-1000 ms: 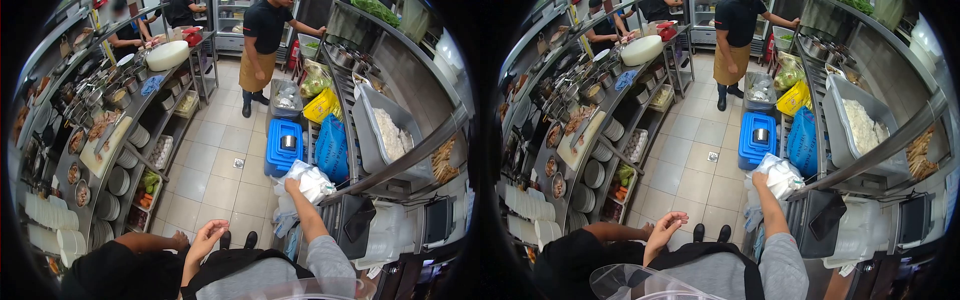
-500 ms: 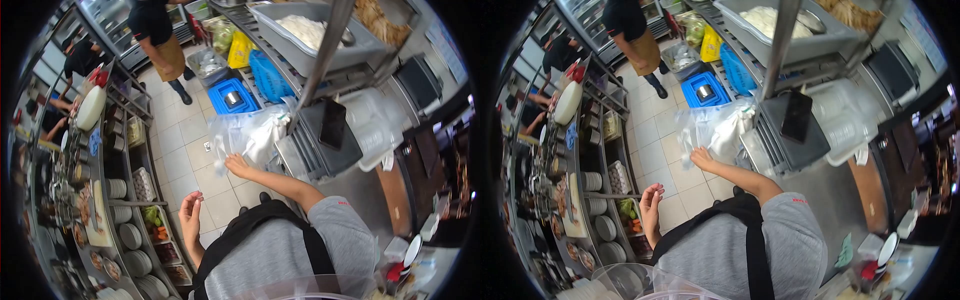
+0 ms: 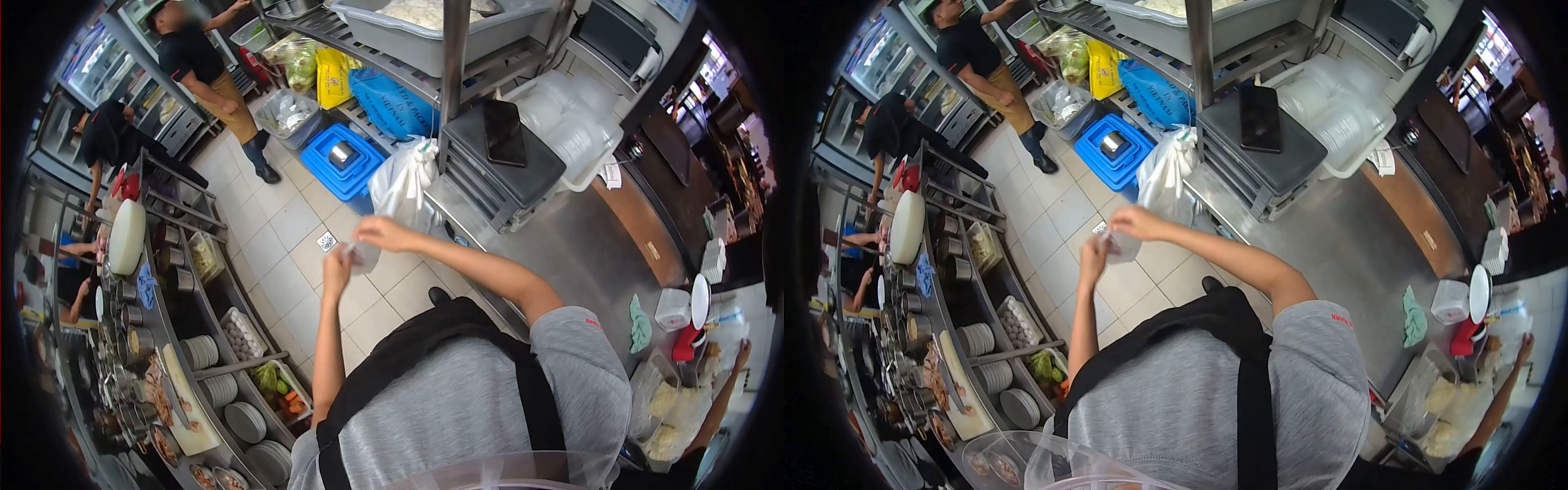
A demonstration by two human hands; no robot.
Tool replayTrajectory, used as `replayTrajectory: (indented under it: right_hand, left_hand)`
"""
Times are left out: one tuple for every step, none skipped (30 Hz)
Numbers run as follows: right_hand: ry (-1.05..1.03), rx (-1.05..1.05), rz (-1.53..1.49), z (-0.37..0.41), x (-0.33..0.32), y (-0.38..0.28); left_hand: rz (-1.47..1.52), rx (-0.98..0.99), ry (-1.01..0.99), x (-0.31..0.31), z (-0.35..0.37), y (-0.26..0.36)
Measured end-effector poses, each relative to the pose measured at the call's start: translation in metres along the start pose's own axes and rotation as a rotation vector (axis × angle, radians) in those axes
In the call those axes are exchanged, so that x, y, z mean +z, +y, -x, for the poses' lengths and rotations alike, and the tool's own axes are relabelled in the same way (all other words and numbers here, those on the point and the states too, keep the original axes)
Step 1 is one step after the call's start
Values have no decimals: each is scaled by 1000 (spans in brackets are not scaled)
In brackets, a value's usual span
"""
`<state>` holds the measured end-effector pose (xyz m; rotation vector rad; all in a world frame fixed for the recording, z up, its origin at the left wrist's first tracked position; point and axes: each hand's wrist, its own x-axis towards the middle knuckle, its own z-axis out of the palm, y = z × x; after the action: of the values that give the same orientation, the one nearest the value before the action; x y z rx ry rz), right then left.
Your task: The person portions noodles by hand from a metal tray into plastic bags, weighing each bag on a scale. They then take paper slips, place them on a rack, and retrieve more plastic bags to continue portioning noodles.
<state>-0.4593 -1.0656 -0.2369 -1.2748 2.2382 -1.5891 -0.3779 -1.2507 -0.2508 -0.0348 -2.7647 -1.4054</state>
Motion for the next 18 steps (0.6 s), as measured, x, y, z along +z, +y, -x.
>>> replayTrajectory:
  right_hand:
    - [259, -64, -35, 1, -7, 0]
    - [391, 34, -64, 0, -17, -1]
    - [518, 133, -95, 4, -26, -2]
    - [491, 223, -92, 15, -27, 4]
    - [463, 311, -90, 28, -26, 16]
    - [435, 395, -88, 40, -23, 29]
    - [358, 519, -87, 52, -16, 41]
    - [280, 644, -85, 68, -8, 54]
    - [199, 772, -79, 79, -3, 65]
    - [191, 832, -91, 89, -1, 76]
    - [179, 900, -106, 104, 4, 84]
    - [164, 969, -122, 117, 9, 88]
    - [178, 1004, -80, 124, 8, 80]
    - [189, 1018, -85, 131, 9, 81]
    - [198, 1030, -90, 136, 12, 86]
    - [205, 1038, -93, 141, 13, 91]
    - [221, 1013, -139, 143, 14, 97]
    - [233, 988, -185, 143, 16, 100]
  left_hand:
    - [-26, 63, 124, -6, -18, -6]
    - [-58, 121, 274, -19, -41, -11]
    - [-59, 135, 275, -40, -65, -9]
    - [-49, 180, 291, -56, -90, -13]
    - [-67, 106, 332, -70, -107, 5]
    - [-129, 76, 301, -83, -126, 9]
    - [-192, 49, 269, -95, -146, 9]
    - [-273, 63, 309, -104, -165, 7]
    - [-349, 75, 348, -109, -182, 5]
    - [-337, 165, 457, -114, -197, 3]
    - [-323, 245, 561, -116, -201, 4]
    - [-246, 129, 521, -121, -192, 28]
    - [-184, 171, 598, -120, -194, 25]
    - [-167, 191, 644, -115, -190, 18]
    - [-152, 210, 692, -111, -183, 13]
    - [-139, 228, 745, -108, -176, 8]
    - [-165, 185, 743, -102, -163, 1]
    - [-170, 177, 793, -92, -147, -3]
